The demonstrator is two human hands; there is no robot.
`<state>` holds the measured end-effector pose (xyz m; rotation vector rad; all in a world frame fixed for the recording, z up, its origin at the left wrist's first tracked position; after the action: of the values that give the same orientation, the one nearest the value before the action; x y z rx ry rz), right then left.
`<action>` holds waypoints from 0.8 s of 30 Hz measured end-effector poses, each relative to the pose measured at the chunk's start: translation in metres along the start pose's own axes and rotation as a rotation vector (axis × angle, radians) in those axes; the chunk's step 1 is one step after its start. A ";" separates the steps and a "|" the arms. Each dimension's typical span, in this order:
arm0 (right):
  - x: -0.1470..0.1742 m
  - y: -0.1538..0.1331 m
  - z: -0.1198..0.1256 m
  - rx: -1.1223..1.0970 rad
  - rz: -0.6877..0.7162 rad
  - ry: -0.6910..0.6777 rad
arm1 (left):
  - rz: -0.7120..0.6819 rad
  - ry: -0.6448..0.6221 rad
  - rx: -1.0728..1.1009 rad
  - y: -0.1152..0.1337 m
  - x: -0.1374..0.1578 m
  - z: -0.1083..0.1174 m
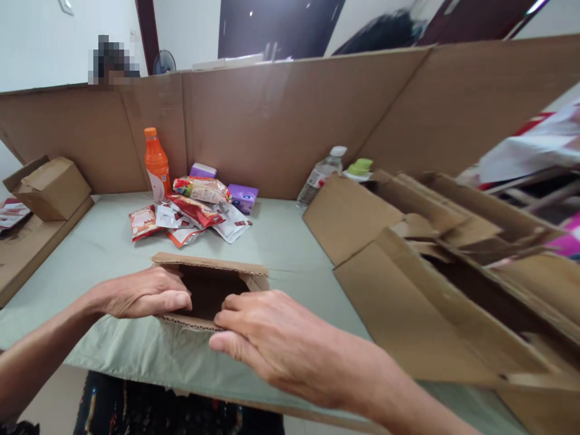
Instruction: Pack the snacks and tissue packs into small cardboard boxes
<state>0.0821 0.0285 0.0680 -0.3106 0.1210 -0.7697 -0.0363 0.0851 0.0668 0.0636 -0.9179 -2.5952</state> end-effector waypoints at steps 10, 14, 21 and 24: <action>-0.008 0.056 0.004 0.406 -0.133 0.137 | 0.197 0.261 -0.668 0.005 0.036 -0.004; 0.010 0.059 -0.007 0.472 -0.153 0.274 | 0.296 0.477 -0.632 -0.006 0.075 -0.010; 0.013 0.082 0.017 0.032 -0.273 0.399 | 0.306 0.686 -0.572 -0.020 0.095 -0.036; 0.000 0.110 0.056 -0.095 -0.439 0.562 | 0.306 0.770 -0.537 -0.022 0.096 -0.042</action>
<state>0.1675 0.1152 0.0862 -0.2040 0.6363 -1.2776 -0.1254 0.0406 0.0284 0.6579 0.0453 -2.1486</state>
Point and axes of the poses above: each hand's wrist, its own x-axis away from the middle knuckle, its own z-axis out of the back of the hand, y = z × x, the point moved 8 cm from there along -x, towards the middle knuckle, and after that the axes turned 3 degrees about x, right-handed, at the moved point
